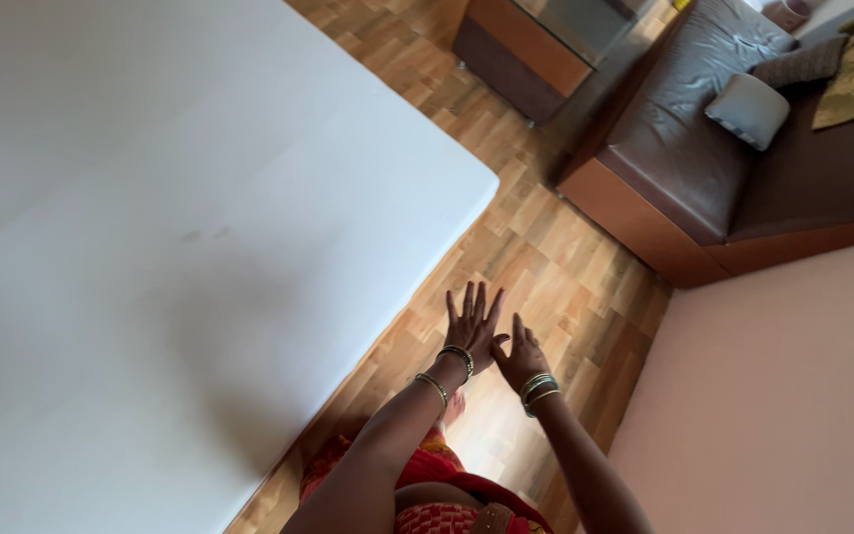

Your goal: The person smooths a white fitted sheet over a mattress, tucking the edges under the mattress and adjusting the fabric to remove wrinkles. The person moves around the bed to reach different sides and corners, ensuring the sheet is properly fitted.

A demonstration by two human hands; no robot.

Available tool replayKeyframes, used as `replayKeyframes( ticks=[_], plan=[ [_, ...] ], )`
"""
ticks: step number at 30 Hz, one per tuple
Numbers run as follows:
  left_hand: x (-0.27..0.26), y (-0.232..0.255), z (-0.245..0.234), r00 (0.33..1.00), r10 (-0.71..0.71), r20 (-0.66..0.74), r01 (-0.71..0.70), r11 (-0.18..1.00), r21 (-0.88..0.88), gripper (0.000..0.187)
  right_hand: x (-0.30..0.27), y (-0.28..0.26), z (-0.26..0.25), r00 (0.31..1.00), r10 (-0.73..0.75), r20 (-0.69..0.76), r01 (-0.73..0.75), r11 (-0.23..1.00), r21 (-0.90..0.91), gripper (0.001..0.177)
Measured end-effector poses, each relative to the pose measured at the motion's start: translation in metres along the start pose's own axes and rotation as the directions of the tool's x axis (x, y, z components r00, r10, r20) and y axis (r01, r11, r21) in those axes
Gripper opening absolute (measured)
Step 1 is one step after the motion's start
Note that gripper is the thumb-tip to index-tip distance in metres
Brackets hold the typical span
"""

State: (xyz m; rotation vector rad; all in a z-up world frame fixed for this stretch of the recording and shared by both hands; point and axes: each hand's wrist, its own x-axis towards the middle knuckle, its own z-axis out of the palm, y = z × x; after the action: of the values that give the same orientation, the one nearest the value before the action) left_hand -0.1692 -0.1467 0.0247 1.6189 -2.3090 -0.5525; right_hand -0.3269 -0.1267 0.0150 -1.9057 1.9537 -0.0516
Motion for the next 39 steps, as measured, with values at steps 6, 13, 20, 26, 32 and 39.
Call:
replayKeyframes(
  ticks=[6,13,20,26,32,39],
  plan=[
    [0.145,0.059,0.030,0.999,0.021,-0.031,-0.023,0.998,-0.064,0.093,0.099,0.078,-0.081,1.000,0.000,-0.020,0.000,1.000,0.011,0.083],
    [0.287,0.074,0.051,0.981,-0.113,-0.156,0.092,0.986,-0.137,0.089,0.233,0.123,-0.157,0.986,-0.155,0.066,0.162,0.979,-0.127,0.076],
    [0.423,0.060,0.083,0.979,-0.155,-0.130,0.143,0.985,-0.092,0.088,0.366,0.161,-0.175,0.958,-0.278,0.072,0.286,0.948,-0.140,0.058],
    [0.600,0.065,0.109,0.978,-0.129,-0.162,0.115,0.989,-0.093,0.091,0.524,0.235,-0.211,0.948,-0.316,0.032,0.318,0.940,-0.124,0.063],
    [0.714,0.063,0.058,0.979,-0.116,-0.170,0.112,0.993,-0.035,0.091,0.650,0.253,-0.276,0.952,-0.282,0.119,0.291,0.954,-0.076,0.078],
    [0.811,-0.018,0.021,0.936,-0.284,-0.206,0.295,0.955,0.024,0.087,0.801,0.198,-0.284,0.869,-0.447,0.211,0.487,0.845,-0.219,0.077]
  ],
)
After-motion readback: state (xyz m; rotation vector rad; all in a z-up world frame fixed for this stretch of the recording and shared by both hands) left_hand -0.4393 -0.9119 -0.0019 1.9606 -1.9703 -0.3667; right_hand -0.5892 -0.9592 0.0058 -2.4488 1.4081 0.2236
